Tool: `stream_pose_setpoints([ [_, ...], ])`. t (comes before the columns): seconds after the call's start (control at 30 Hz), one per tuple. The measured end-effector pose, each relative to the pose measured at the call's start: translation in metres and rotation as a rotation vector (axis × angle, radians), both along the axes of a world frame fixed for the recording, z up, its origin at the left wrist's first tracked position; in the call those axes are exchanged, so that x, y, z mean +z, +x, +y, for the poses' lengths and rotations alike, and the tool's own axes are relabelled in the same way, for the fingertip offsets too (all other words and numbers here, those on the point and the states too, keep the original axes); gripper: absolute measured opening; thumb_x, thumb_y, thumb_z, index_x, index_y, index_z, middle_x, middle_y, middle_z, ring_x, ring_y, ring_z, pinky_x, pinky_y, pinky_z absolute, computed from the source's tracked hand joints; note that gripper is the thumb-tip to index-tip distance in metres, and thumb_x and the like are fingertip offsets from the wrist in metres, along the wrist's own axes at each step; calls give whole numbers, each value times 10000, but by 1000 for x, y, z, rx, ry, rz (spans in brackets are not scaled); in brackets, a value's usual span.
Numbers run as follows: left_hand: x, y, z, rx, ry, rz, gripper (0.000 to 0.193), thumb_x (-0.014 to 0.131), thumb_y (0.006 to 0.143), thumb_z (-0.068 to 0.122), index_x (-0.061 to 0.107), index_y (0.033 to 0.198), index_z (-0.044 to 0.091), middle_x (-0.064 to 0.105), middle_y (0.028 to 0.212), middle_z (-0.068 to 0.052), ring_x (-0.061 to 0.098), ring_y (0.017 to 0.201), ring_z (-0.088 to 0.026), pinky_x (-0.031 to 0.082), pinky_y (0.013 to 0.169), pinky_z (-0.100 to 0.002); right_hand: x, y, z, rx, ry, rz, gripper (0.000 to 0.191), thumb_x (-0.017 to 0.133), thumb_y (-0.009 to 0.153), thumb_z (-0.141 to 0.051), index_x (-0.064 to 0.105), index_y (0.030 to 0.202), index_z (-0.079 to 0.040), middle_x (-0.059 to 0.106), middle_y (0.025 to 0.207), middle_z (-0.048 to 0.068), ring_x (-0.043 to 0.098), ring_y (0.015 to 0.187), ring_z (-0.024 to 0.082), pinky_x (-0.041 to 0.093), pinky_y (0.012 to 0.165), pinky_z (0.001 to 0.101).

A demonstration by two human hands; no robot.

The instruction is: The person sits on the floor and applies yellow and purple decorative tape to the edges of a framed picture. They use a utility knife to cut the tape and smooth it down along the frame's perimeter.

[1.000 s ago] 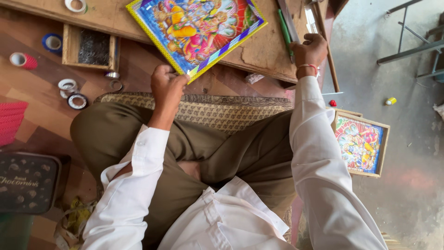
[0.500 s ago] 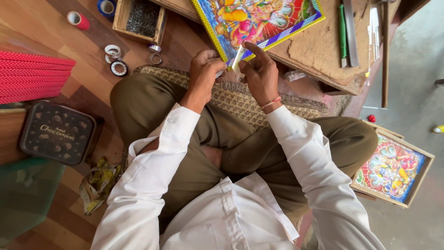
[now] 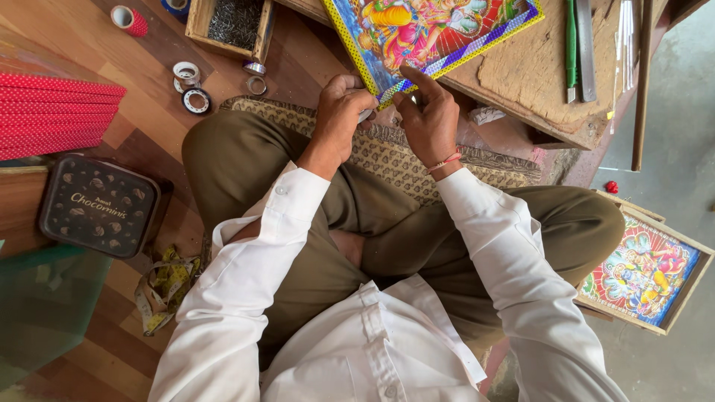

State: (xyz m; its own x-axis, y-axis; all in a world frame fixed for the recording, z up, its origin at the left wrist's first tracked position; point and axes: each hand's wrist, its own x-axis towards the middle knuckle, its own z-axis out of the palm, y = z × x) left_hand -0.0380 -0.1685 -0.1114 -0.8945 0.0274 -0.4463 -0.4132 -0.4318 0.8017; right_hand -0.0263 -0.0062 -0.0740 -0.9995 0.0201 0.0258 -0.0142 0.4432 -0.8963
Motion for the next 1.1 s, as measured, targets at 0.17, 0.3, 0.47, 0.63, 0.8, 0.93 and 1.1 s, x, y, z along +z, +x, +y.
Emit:
stream_pose_setpoints([
  [0.17, -12, 0, 0, 0, 63, 0, 290, 664, 775, 58, 629, 1056, -9, 705, 874, -71, 629, 669, -139, 484, 537, -291, 0, 1, -1, -20, 43, -23, 400, 754, 914, -45, 704, 1311, -40, 627, 679, -19, 557, 608, 22, 481, 558, 237],
  [0.3, -18, -5, -4, 2, 229, -64, 191, 669, 801, 75, 629, 969, -8, 673, 819, -83, 625, 634, -171, 470, 515, -315, -6, 3, -1, -30, 141, 92, 402, 786, 908, -38, 725, 1305, -41, 637, 700, -26, 539, 658, 18, 500, 607, 239],
  [0.47, -9, -13, -14, -84, 370, -53, 140, 671, 835, 113, 655, 908, -5, 659, 787, -103, 633, 609, -196, 472, 495, -335, -30, 2, 16, -57, -60, -50, 415, 770, 893, -18, 729, 1304, -58, 605, 713, -23, 531, 621, 39, 485, 576, 247],
  [0.63, 7, -8, -15, 21, 90, -168, 273, 745, 862, 324, 670, 936, 73, 636, 727, -36, 589, 508, -136, 402, 381, -285, -25, -49, 102, -382, -339, 124, 353, 645, 928, 87, 681, 1273, 24, 775, 914, 88, 677, 637, 132, 548, 546, 253],
  [0.8, 9, -13, -13, 50, 49, -155, 295, 746, 848, 352, 686, 924, 73, 651, 690, -51, 583, 453, -139, 384, 347, -277, -13, -92, 215, -759, 668, 93, 395, 704, 894, 10, 663, 1287, -4, 722, 1028, 116, 665, 804, 191, 535, 687, 331],
  [0.93, 4, -12, -9, 21, 28, -147, 288, 762, 846, 328, 679, 908, 60, 633, 696, -46, 586, 462, -140, 384, 354, -280, -30, -94, 238, -843, 760, -24, 443, 752, 867, -52, 648, 1297, -26, 679, 1119, 139, 655, 938, 237, 524, 800, 394],
  [1.1, 5, -8, -7, -57, 111, -155, 330, 765, 867, 338, 663, 897, 26, 625, 695, -67, 581, 464, -156, 395, 370, -286, -34, -60, 158, -737, 280, 227, 431, 806, 892, -123, 634, 1273, -22, 656, 1197, 148, 658, 1098, 268, 576, 934, 417],
])
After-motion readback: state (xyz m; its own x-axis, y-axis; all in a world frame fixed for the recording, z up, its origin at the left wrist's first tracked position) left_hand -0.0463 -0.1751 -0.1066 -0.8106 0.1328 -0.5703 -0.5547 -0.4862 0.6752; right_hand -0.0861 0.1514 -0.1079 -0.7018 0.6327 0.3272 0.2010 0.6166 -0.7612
